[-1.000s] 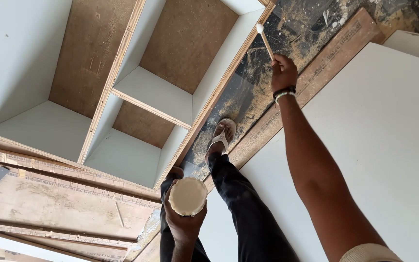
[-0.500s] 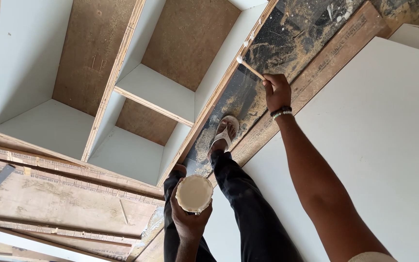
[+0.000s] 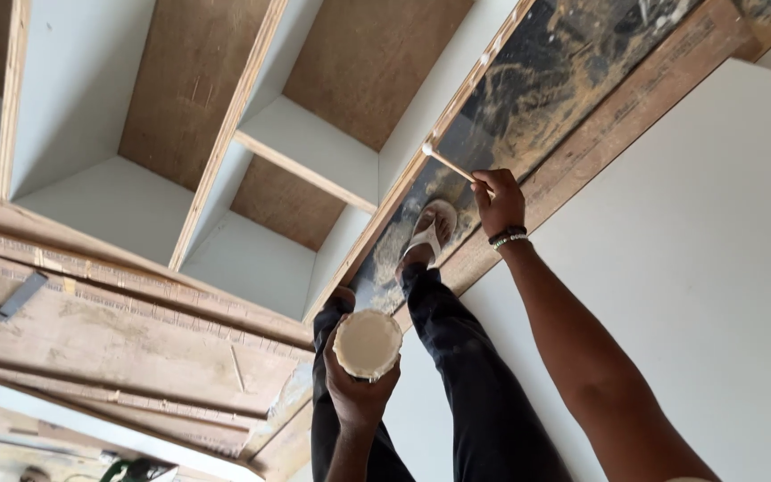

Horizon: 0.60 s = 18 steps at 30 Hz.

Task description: Applying white glue to the edges and joints of a wooden shelf structure using a small stick.

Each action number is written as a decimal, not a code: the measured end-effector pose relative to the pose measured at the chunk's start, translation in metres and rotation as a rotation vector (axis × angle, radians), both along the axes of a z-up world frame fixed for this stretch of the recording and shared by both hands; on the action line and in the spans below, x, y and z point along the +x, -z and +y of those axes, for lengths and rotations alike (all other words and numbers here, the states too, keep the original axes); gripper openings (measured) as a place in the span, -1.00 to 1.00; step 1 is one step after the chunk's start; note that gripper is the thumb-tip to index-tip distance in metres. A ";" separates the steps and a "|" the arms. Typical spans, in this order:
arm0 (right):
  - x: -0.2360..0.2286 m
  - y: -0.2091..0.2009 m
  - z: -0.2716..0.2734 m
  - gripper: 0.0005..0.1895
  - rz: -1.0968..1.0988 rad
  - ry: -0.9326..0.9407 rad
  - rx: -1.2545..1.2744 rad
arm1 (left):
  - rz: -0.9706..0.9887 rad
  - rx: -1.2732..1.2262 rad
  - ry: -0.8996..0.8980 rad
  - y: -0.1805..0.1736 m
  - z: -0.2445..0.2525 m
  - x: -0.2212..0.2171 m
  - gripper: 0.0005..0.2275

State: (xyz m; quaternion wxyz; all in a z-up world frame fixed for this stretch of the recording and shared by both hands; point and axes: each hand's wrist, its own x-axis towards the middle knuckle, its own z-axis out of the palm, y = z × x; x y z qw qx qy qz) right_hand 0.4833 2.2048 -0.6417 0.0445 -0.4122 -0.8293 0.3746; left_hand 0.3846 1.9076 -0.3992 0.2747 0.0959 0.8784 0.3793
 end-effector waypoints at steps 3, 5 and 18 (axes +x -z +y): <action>-0.002 -0.006 -0.016 -0.83 0.066 0.014 -0.003 | 0.023 0.004 0.005 0.002 -0.008 -0.001 -0.19; -0.003 -0.003 -0.028 -0.83 0.030 0.027 -0.045 | 0.021 0.005 -0.010 0.001 -0.013 0.002 -0.20; 0.022 0.018 -0.105 -0.80 0.008 0.066 -0.099 | 0.039 0.180 0.066 0.016 -0.074 -0.033 -0.17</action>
